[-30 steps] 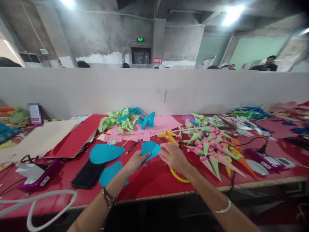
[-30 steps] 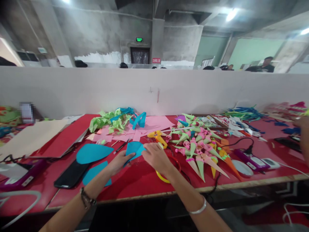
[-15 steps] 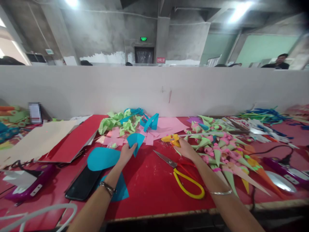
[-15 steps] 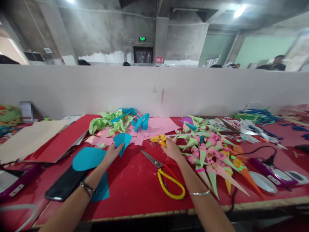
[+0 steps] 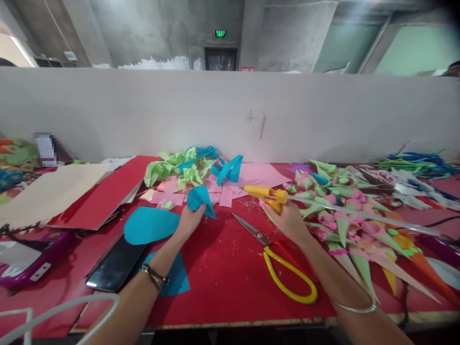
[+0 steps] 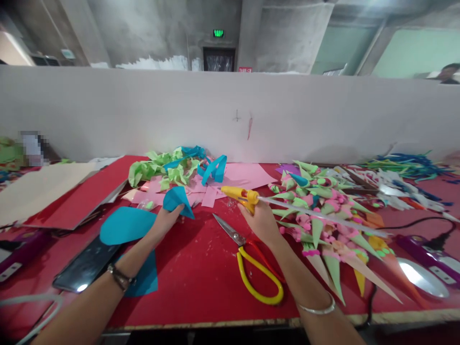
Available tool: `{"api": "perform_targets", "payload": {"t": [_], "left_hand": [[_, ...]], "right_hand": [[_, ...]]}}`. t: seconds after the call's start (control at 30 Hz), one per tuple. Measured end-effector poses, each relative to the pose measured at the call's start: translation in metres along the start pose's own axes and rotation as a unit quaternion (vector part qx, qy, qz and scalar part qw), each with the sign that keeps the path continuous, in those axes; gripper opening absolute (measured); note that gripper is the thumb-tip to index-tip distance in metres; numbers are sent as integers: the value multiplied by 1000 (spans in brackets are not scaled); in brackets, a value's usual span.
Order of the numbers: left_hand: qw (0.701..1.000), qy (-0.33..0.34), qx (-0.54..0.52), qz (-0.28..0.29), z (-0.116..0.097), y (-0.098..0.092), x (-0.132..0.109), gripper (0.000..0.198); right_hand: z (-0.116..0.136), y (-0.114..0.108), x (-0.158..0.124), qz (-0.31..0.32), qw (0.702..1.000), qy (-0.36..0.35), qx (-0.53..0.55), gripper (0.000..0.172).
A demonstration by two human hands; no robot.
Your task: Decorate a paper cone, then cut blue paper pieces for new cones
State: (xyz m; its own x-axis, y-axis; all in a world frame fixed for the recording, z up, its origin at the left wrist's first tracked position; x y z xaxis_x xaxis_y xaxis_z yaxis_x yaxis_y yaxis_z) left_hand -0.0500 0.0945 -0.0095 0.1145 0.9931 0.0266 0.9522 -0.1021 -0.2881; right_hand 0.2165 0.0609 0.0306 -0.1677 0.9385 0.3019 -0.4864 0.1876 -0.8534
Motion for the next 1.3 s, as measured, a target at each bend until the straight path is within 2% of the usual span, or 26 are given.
{"api": "perform_targets", "payload": {"t": [0.1, 0.23, 0.43, 0.7, 0.97, 1.1, 1.2, 1.3], "left_hand": [[1000, 2, -16, 10, -6, 5, -3, 24], [999, 8, -24, 27, -12, 12, -8, 25], [999, 30, -18, 17, -10, 16, -13, 26], [999, 42, -12, 15, -15, 14, -16, 29], [999, 35, -7, 14, -14, 14, -15, 30], [999, 33, 4, 4, -12, 12, -14, 31], [999, 33, 4, 1, -15, 12, -16, 29], [999, 37, -5, 5, -20, 14, -18, 28]], "right_hand": [[12, 1, -5, -1, 999, -55, -1, 35], [23, 8, -11, 46, 994, -98, 34, 31], [28, 12, -13, 88, 992, -85, 3, 16], [23, 14, -12, 77, 993, -75, -45, 16], [24, 9, -13, 59, 994, -88, -23, 15], [26, 6, -14, 38, 993, -109, 8, 19], [24, 6, -14, 42, 993, -111, 16, 21], [23, 8, -14, 58, 993, -99, -9, 15]]}}
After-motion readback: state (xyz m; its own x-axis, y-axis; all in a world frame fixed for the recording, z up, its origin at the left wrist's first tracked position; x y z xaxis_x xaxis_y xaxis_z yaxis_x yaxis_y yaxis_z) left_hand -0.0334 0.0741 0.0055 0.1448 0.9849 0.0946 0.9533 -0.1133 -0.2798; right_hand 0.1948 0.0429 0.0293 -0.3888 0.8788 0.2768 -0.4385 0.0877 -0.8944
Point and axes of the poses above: each hand's wrist, its own x-axis towards the middle knuckle, its own y-axis out of the palm, z = x × y, the point moved 2 cm from there along x, towards the middle knuckle, and after that the axes turned 15 degrees about z, right-handed, at the moved point
